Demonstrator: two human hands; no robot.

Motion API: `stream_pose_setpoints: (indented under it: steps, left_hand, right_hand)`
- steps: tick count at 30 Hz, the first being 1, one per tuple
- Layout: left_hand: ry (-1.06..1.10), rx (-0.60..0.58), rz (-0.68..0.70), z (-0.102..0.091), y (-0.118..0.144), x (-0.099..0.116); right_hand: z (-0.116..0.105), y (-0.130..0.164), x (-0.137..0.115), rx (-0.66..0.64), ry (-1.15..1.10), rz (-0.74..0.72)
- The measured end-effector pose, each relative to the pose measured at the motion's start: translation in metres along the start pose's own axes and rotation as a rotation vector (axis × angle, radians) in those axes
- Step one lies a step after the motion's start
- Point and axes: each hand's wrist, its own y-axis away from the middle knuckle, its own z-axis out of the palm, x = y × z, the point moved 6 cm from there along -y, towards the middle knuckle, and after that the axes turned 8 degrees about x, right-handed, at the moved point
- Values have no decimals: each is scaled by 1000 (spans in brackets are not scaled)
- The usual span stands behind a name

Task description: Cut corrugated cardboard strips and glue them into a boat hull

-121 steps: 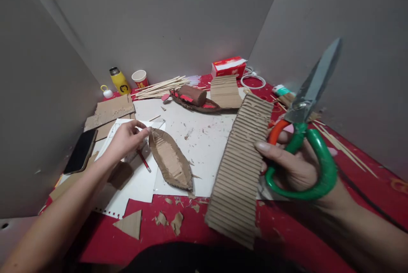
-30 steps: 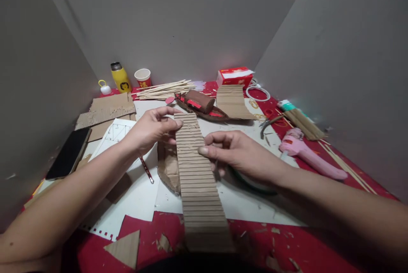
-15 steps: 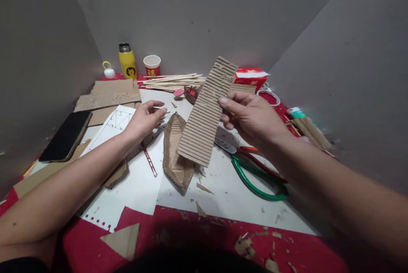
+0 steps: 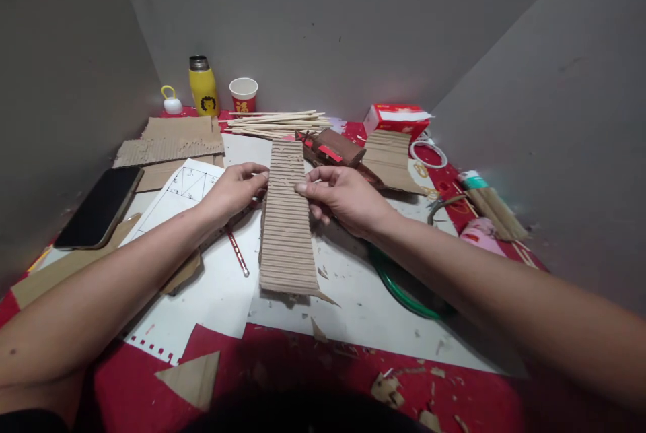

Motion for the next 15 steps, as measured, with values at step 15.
stream_pose_setpoints:
  steps: [15]
  left_hand:
    - [-14,32,-11,-1,-1,-2]
  right_hand:
    - [-3,9,-9,54,95,-11]
